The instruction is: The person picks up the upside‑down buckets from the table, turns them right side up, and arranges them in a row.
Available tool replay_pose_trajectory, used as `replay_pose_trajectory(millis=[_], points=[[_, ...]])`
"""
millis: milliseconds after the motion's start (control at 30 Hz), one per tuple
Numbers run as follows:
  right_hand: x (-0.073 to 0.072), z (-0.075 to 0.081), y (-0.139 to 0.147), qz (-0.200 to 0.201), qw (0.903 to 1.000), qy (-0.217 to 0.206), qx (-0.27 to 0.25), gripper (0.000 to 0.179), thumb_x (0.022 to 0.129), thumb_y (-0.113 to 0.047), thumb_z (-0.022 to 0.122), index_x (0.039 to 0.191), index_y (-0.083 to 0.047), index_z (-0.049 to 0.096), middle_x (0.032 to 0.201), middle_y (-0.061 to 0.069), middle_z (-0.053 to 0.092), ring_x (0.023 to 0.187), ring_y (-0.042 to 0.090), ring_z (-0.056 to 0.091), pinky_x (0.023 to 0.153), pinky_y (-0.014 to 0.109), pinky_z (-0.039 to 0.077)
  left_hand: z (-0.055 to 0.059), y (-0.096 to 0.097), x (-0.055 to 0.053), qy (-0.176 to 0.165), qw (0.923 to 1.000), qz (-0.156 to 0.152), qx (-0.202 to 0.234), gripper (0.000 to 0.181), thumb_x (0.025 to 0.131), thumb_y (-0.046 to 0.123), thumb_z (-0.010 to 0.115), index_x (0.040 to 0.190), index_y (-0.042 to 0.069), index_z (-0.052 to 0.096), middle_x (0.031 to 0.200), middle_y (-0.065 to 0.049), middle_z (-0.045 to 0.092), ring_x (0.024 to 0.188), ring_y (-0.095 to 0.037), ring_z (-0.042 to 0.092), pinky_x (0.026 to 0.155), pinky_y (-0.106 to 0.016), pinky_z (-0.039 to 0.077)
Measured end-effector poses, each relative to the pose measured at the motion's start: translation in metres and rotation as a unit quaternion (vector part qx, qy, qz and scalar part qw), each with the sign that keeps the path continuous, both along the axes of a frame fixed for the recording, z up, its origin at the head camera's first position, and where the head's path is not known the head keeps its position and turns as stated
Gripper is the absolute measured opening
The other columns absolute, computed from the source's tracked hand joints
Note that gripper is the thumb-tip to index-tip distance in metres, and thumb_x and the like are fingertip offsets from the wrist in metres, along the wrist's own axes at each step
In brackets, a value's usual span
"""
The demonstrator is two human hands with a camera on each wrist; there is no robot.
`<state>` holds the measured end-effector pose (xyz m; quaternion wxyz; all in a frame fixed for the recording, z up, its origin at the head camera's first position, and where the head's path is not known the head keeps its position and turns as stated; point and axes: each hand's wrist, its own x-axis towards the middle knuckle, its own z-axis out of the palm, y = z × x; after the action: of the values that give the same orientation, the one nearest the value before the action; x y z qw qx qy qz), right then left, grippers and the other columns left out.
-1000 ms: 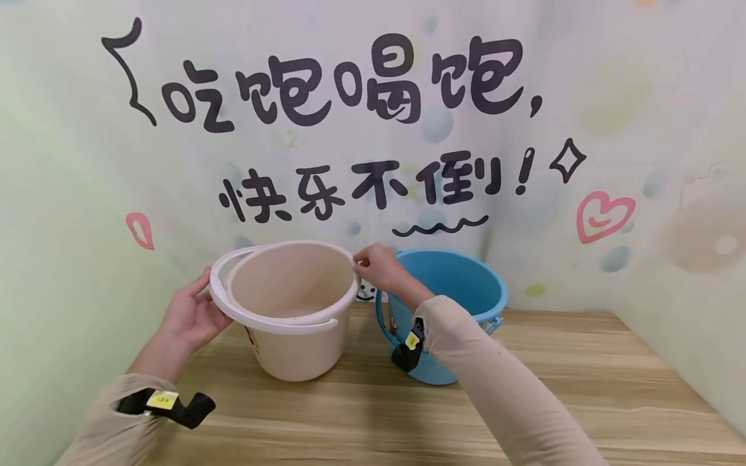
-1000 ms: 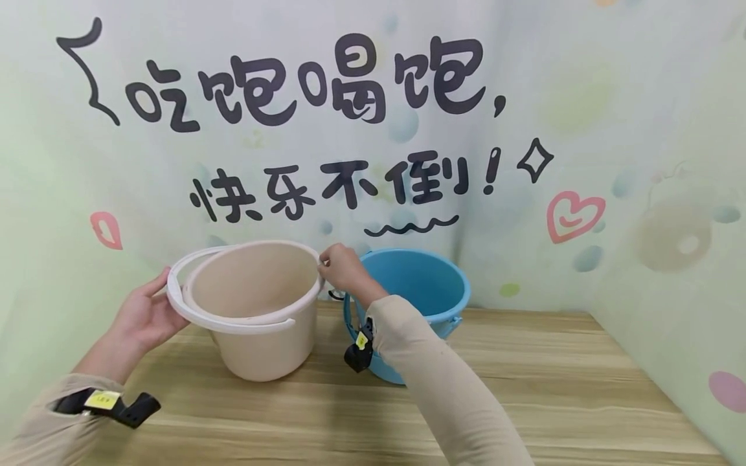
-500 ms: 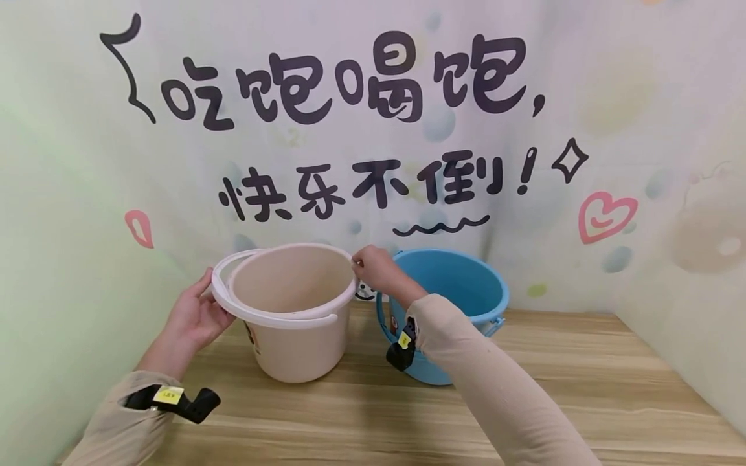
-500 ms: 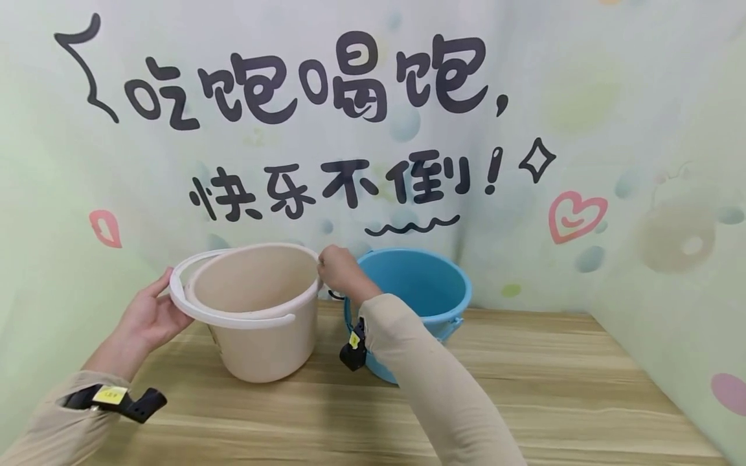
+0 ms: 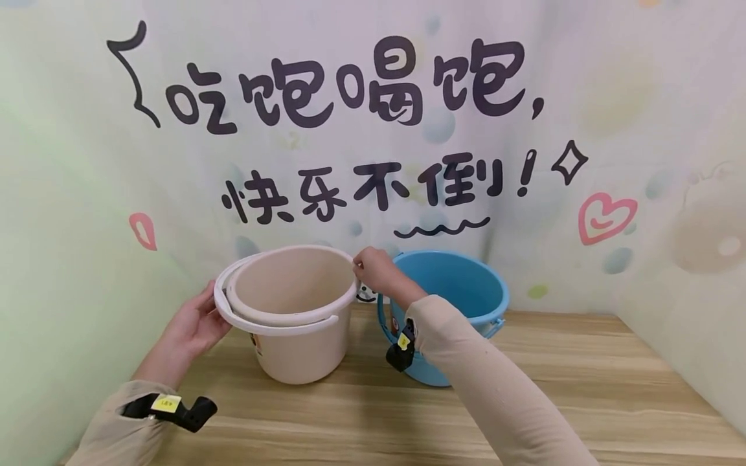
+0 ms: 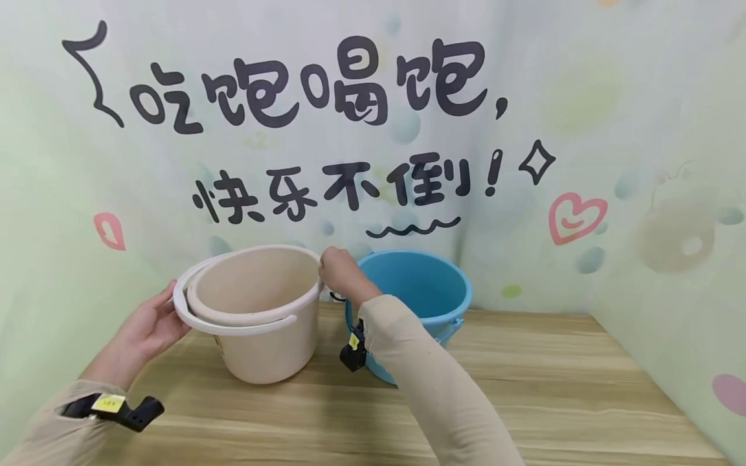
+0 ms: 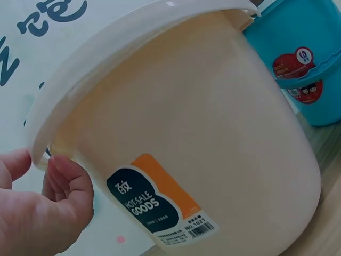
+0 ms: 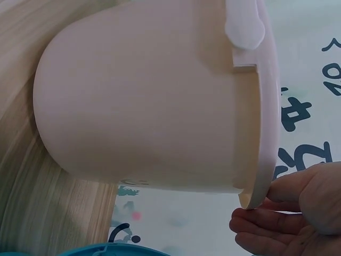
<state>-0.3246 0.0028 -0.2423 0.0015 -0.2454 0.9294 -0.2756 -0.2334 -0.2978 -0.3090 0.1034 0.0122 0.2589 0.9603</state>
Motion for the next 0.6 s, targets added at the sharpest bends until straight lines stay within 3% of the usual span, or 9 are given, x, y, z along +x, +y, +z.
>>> replay_pose_trajectory(millis=[267,400,600], points=[[-0.001,0.000,0.002,0.001,1.0000,0.005,0.000,0.024,0.094,-0.008,0.051,0.111,0.003,0.063,0.087,0.010,0.063,0.058,0.016,0.050,0.051,0.022,0.043,-0.015,-0.005,-0.001,0.028,0.9988,-0.007,-0.039,0.030,0.098,0.019,0.038,0.090,0.005,0.064,0.092,-0.005,0.061,0.086,-0.015,0.059,0.079,-0.028,0.047],[-0.001,0.000,0.003,0.002,1.0000,0.005,-0.003,0.023,0.094,-0.007,0.051,0.110,0.003,0.064,0.087,0.010,0.063,0.058,0.016,0.051,0.051,0.022,0.043,-0.021,-0.004,-0.001,0.011,0.9959,0.007,-0.089,0.032,0.098,0.023,0.038,0.086,0.007,0.064,0.087,-0.002,0.059,0.081,-0.011,0.057,0.076,-0.024,0.046],[0.001,0.000,0.002,0.002,0.9999,0.000,-0.012,0.023,0.093,-0.006,0.052,0.110,0.003,0.064,0.092,0.012,0.064,0.065,0.018,0.053,0.055,0.022,0.046,-0.033,0.000,-0.002,-0.034,0.9841,0.034,-0.171,0.035,0.098,0.027,0.037,0.079,0.010,0.061,0.080,0.002,0.056,0.075,-0.007,0.053,0.069,-0.021,0.045]])
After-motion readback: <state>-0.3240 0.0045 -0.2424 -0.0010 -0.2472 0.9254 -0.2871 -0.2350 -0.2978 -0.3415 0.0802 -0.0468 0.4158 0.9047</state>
